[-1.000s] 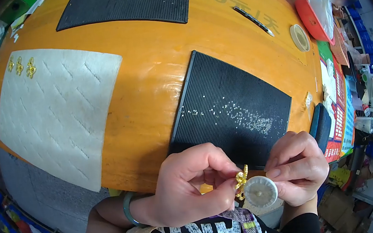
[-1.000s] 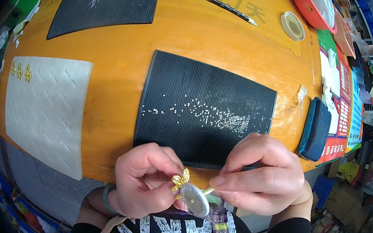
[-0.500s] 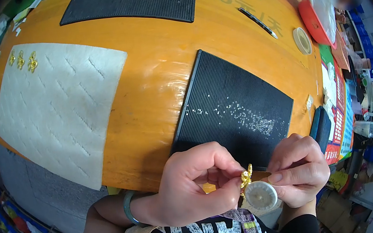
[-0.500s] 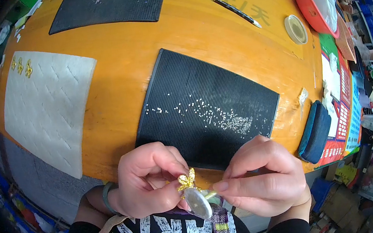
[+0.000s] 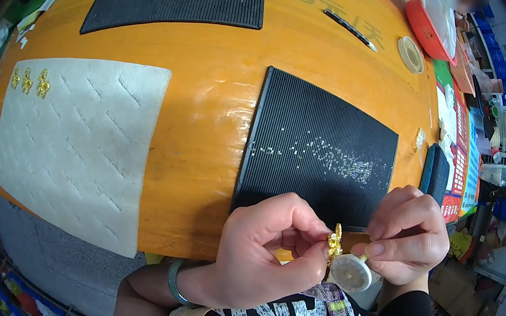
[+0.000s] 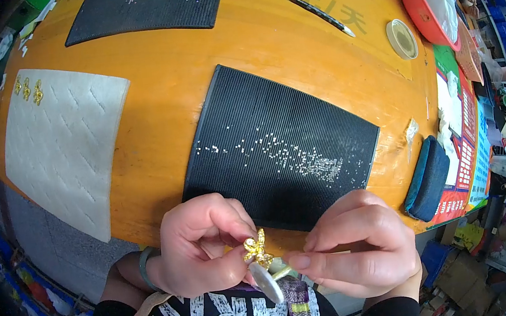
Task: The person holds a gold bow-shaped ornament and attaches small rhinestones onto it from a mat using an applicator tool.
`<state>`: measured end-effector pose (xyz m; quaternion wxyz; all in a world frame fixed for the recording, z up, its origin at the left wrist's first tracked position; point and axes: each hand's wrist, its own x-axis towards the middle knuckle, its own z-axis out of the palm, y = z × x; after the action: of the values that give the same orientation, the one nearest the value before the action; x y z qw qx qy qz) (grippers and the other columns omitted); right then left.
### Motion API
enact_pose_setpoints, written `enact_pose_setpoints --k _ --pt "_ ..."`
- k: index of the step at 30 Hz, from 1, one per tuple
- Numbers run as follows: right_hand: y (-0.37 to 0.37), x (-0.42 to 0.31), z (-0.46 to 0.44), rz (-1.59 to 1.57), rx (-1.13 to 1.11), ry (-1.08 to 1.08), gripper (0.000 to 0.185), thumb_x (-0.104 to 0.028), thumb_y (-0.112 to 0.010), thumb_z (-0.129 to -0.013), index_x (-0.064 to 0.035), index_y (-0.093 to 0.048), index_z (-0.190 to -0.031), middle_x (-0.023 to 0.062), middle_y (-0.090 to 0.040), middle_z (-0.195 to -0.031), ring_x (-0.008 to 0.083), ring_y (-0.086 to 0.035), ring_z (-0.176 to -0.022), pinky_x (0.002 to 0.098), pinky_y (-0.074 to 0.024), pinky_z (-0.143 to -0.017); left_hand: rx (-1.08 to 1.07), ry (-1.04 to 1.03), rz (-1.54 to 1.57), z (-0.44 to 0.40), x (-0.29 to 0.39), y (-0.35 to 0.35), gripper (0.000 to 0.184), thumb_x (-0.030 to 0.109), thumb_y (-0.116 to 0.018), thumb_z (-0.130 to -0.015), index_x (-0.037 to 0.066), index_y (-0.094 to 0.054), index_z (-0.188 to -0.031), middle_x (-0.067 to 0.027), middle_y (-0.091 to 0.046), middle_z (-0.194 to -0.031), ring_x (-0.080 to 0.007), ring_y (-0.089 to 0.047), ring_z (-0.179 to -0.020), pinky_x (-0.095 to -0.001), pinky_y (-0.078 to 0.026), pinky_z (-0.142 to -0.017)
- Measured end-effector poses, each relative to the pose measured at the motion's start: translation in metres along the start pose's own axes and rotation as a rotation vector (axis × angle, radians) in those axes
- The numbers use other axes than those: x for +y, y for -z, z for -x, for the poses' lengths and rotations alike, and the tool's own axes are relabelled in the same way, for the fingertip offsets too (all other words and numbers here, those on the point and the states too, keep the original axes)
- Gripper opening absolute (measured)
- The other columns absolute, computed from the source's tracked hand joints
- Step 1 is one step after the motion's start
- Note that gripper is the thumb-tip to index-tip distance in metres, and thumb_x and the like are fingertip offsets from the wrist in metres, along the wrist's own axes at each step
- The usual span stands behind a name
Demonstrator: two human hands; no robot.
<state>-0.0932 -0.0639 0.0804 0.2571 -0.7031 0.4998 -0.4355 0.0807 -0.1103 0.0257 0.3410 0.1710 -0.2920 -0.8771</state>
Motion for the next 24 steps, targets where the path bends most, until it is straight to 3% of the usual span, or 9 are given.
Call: enact_pose_setpoints --k 8,10,12,13,17,19,24 --pt "0.008 -0.003 0.001 0.091 0.050 0.020 0.019 -0.004 -0.076 -0.055 -0.0073 -0.063 -0.069 0.0041 -0.053 -0.071 0.0155 -0.052 -0.058 0.0225 -0.0431 -0.050 -0.005 0.002 -0.012 0.001 0.003 0.001 0.014 -0.009 -0.058 -0.070 -0.004 -0.051 -0.081 -0.0082 -0.057 -0.076 -0.0079 -0.056 -0.065 -0.0191 -0.047 -0.056" --pt "0.023 -0.002 0.007 0.011 0.410 -0.049 0.016 -0.005 -0.074 -0.057 -0.0053 -0.062 -0.069 0.0066 -0.052 -0.071 0.0159 -0.050 -0.057 0.0229 -0.0413 -0.049 -0.049 -0.023 0.034 0.001 0.003 0.004 0.015 -0.013 -0.056 -0.068 -0.006 -0.051 -0.080 -0.0125 -0.056 -0.074 -0.0124 -0.056 -0.062 -0.0220 -0.046 -0.055" --pt "0.044 0.000 0.010 0.175 0.420 -0.209 0.013 -0.004 -0.069 -0.059 -0.0027 -0.062 -0.071 0.0088 -0.051 -0.071 0.0167 -0.049 -0.059 0.0236 -0.0402 -0.052 -0.070 -0.037 0.016 0.002 0.003 0.004 0.016 -0.014 -0.055 -0.067 -0.007 -0.052 -0.080 -0.0133 -0.056 -0.074 -0.0140 -0.056 -0.062 -0.0227 -0.046 -0.055" --pt "0.053 0.006 0.011 0.296 0.316 -0.240 0.014 -0.001 -0.065 -0.059 -0.0001 -0.062 -0.073 0.0093 -0.051 -0.072 0.0175 -0.050 -0.063 0.0240 -0.0397 -0.056 -0.069 -0.020 0.011 0.002 0.005 0.004 0.016 -0.015 -0.055 -0.067 -0.007 -0.052 -0.080 -0.0144 -0.056 -0.074 -0.0147 -0.057 -0.062 -0.0232 -0.046 -0.056" --pt "0.058 0.027 0.025 0.295 0.063 -0.328 0.016 0.001 -0.071 -0.062 -0.0001 -0.063 -0.076 0.0071 -0.055 -0.075 0.0143 -0.053 -0.066 0.0240 -0.0417 -0.056 -0.068 -0.028 -0.052 -0.001 0.007 0.007 0.015 -0.013 -0.056 -0.066 -0.007 -0.053 -0.079 -0.0153 -0.058 -0.073 -0.0152 -0.056 -0.061 -0.0225 -0.044 -0.054" --pt "0.056 0.034 0.032 0.259 0.072 -0.421 0.015 0.002 -0.069 -0.064 0.0000 -0.063 -0.077 0.0078 -0.055 -0.075 0.0133 -0.053 -0.062 0.0220 -0.0416 -0.053 -0.277 -0.100 -0.277 -0.006 0.010 0.015 0.018 -0.013 -0.049 -0.063 -0.007 -0.042 -0.079 -0.0228 -0.056 -0.071 -0.0175 -0.057 -0.049 -0.0232 -0.049 -0.046" --pt "0.057 0.041 0.035 0.270 0.039 -0.442 0.014 0.001 -0.069 -0.065 -0.0006 -0.063 -0.077 0.0078 -0.055 -0.075 0.0141 -0.054 -0.062 0.0224 -0.0419 -0.053 -0.337 -0.034 -0.140 -0.005 0.008 0.023 0.024 -0.013 -0.053 -0.062 -0.008 -0.042 -0.084 -0.0263 -0.057 -0.072 -0.0257 -0.062 -0.059 -0.0309 -0.051 -0.050"
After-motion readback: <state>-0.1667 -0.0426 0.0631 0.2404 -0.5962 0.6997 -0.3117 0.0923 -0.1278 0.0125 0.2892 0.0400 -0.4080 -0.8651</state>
